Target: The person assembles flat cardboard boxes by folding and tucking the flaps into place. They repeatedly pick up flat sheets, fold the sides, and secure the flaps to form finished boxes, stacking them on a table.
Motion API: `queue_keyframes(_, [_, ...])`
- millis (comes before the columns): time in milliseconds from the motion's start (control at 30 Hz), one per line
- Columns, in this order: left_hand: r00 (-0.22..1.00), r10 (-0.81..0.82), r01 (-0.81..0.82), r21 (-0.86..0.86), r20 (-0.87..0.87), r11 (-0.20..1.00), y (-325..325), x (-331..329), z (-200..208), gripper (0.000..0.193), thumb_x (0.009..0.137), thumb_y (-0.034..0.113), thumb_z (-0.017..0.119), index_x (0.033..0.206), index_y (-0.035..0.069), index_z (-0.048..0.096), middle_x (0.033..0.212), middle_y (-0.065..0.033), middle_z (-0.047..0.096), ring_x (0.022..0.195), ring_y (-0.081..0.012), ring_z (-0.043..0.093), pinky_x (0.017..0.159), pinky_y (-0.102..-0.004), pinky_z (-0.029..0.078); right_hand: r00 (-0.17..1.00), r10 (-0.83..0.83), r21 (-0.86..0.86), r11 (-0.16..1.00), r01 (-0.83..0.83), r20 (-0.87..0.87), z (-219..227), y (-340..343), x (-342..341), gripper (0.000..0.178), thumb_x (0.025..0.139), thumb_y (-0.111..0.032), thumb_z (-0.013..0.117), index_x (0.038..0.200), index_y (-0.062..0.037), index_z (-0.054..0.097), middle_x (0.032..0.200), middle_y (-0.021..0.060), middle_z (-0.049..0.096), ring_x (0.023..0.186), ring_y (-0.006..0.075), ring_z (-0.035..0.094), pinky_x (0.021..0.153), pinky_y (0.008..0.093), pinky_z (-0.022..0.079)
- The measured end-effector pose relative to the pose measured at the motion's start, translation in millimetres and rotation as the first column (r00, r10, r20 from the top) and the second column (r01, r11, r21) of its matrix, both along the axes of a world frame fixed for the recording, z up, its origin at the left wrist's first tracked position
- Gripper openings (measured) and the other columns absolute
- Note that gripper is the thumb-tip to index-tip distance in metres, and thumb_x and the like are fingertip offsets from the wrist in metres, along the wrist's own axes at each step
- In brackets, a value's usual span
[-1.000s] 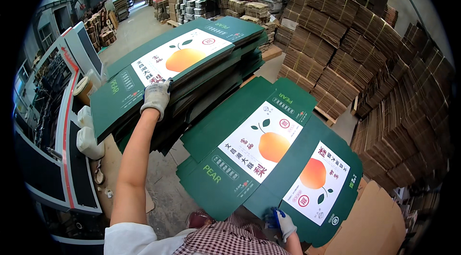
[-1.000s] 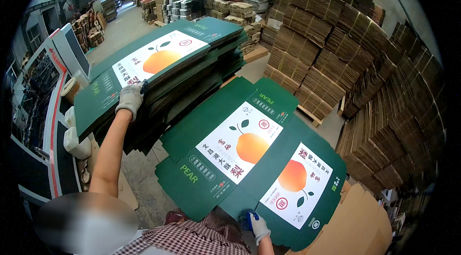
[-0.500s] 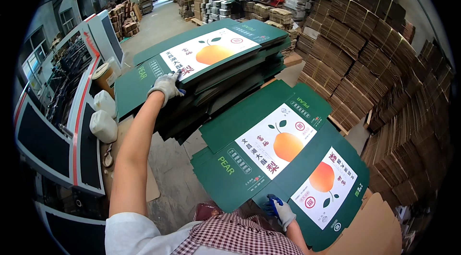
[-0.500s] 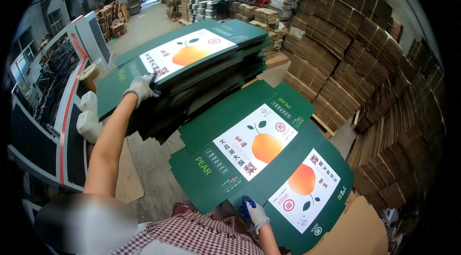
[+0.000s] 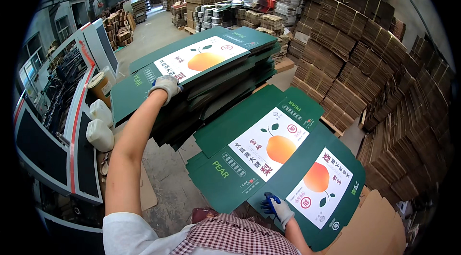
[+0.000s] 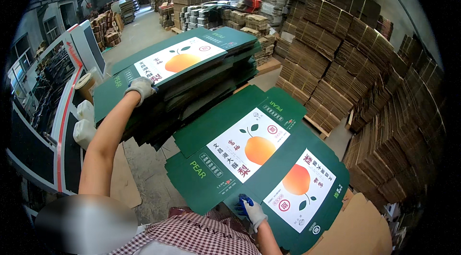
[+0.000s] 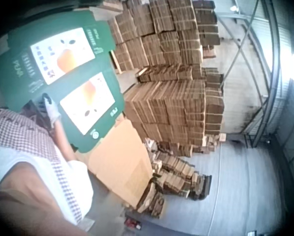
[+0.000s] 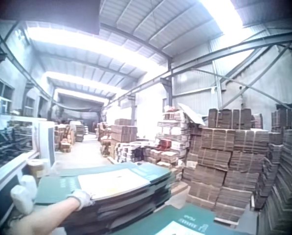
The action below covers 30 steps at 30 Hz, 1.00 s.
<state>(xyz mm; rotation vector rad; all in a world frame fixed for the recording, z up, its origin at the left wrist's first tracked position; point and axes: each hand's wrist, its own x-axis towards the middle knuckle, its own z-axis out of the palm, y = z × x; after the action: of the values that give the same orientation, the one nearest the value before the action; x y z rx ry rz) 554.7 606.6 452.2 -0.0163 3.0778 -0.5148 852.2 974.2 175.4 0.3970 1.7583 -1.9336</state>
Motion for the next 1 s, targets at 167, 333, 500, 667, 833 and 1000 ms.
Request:
queue_keyframes(167, [0.993,-0.116,0.115,-0.114,0.002,0.987,2,-12,12,0.031,0.078,0.03,0.05,0.091,0.005,0.064,0.098,-0.0148,0.061,0.094,-0.0272,0.058,0.084,-0.0351,0.044,0.998,-0.054,-0.026,0.998,0.054,0.016,-11,10,13,0.039,0.091,-0.028,0.04,0.124,-0.0052,0.043,0.099,0.0155,0.059,0.082,0.0209,0.059,0.071,0.0297,0.048])
queue_keyframes(333, [0.991,-0.12,0.116,-0.069,-0.067,0.991,-3,-17,41,0.027,0.075,0.029,0.054,0.091,0.011,0.065,0.097,-0.014,0.061,0.093,-0.0282,0.057,0.083,-0.0357,0.044,0.998,-0.05,-0.066,0.996,0.054,0.049,3,9,14,0.04,0.092,-0.028,0.04,0.124,-0.005,0.043,0.099,0.015,0.059,0.081,0.0202,0.059,0.069,0.029,0.048])
queue_keyframes(500, [0.998,-0.058,0.058,0.039,0.008,0.998,8,-7,68,0.029,0.071,0.027,0.059,0.093,0.01,0.065,0.098,-0.015,0.061,0.092,-0.0287,0.058,0.081,-0.0354,0.046,1.0,-0.015,0.004,1.0,0.015,-0.009,-12,11,6,0.039,0.092,-0.027,0.039,0.124,-0.0041,0.042,0.098,0.0142,0.059,0.08,0.0199,0.059,0.07,0.0295,0.048])
queue_keyframes(667, [0.992,-0.123,0.121,-0.055,-0.039,0.991,-1,-6,56,0.024,0.067,0.02,0.056,0.084,0.006,0.066,0.086,-0.0169,0.063,0.083,-0.0311,0.059,0.075,-0.0362,0.046,0.993,0.064,0.068,0.996,-0.058,-0.098,-39,4,-3,0.039,0.092,-0.025,0.039,0.124,-0.0034,0.042,0.097,0.0141,0.059,0.081,0.0204,0.059,0.071,0.0299,0.048])
queue_keyframes(833, [0.991,-0.126,0.129,-0.051,0.05,0.99,-2,-9,60,0.026,0.07,0.023,0.055,0.087,0.007,0.064,0.09,-0.0166,0.062,0.088,-0.0303,0.058,0.078,-0.0365,0.045,0.984,0.111,0.18,0.98,-0.085,-0.139,-83,18,-6,0.039,0.092,-0.026,0.039,0.124,-0.0043,0.041,0.098,0.0142,0.059,0.082,0.0204,0.059,0.071,0.0294,0.048])
queue_keyframes(1000, [0.986,-0.163,0.156,-0.215,-0.019,0.964,-19,7,58,0.025,0.074,0.026,0.054,0.087,0.008,0.063,0.088,-0.0134,0.062,0.087,-0.0283,0.058,0.079,-0.0364,0.045,0.993,0.11,0.045,0.993,-0.108,-0.05,-35,-5,-16,0.039,0.091,-0.025,0.04,0.125,-0.0047,0.042,0.098,0.0135,0.059,0.081,0.0197,0.059,0.07,0.0289,0.048])
